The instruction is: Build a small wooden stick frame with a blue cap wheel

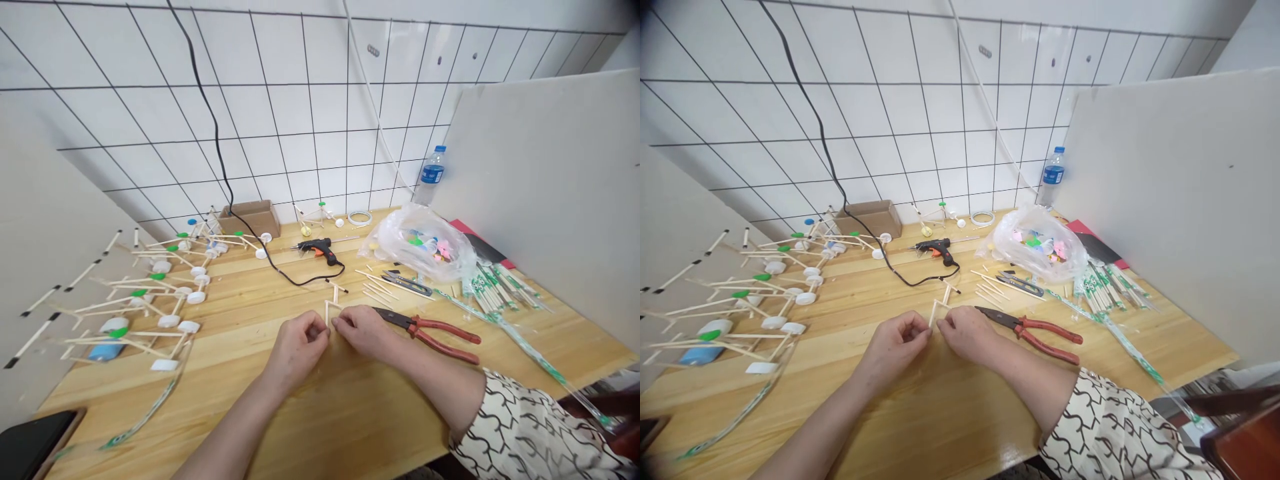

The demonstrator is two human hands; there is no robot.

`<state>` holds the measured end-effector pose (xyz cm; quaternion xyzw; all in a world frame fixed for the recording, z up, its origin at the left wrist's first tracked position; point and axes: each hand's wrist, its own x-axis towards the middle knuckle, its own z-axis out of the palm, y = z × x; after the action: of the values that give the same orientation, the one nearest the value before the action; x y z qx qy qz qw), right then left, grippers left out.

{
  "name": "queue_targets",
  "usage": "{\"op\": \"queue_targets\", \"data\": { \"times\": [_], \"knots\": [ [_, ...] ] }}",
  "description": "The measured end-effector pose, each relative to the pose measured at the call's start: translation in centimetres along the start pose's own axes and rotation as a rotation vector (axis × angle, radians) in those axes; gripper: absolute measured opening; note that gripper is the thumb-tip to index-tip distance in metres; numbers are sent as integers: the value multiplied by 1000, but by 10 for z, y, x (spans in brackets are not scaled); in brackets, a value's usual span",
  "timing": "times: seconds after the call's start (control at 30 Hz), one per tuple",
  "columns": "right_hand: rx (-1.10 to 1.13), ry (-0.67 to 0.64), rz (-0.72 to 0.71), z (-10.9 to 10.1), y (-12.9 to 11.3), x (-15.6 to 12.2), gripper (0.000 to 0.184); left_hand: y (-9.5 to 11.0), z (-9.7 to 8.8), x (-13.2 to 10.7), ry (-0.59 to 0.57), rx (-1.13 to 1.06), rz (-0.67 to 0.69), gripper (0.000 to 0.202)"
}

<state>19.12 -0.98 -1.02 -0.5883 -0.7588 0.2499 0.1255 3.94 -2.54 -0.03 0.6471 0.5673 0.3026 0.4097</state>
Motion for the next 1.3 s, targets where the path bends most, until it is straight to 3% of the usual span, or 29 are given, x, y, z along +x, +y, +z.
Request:
{"op": "queue_targets", "data": {
  "times": [0.23,0.4,0.53,0.73,0.97,1.3],
  "knots": [
    [155,28,-34,8,-1,0,34,-2,6,-2,-38,22,114,13],
    [204,57,3,0,-1,1,26,-5,2,-2,-2,63,74,13],
    [99,71,9,-5,0,0,21,-1,-5,-2,20,263,39,15],
    [-249,53,-39,7,-9,-6,28,1,-7,-1,26,438,40,14],
    [-424,8,-88,14,-29,-5,25,-1,-8,1,50,417,28,14],
    [-454,-18,6,3,-38,-8,25,-7,-7,4,87,268,60,11]
  ]
}}
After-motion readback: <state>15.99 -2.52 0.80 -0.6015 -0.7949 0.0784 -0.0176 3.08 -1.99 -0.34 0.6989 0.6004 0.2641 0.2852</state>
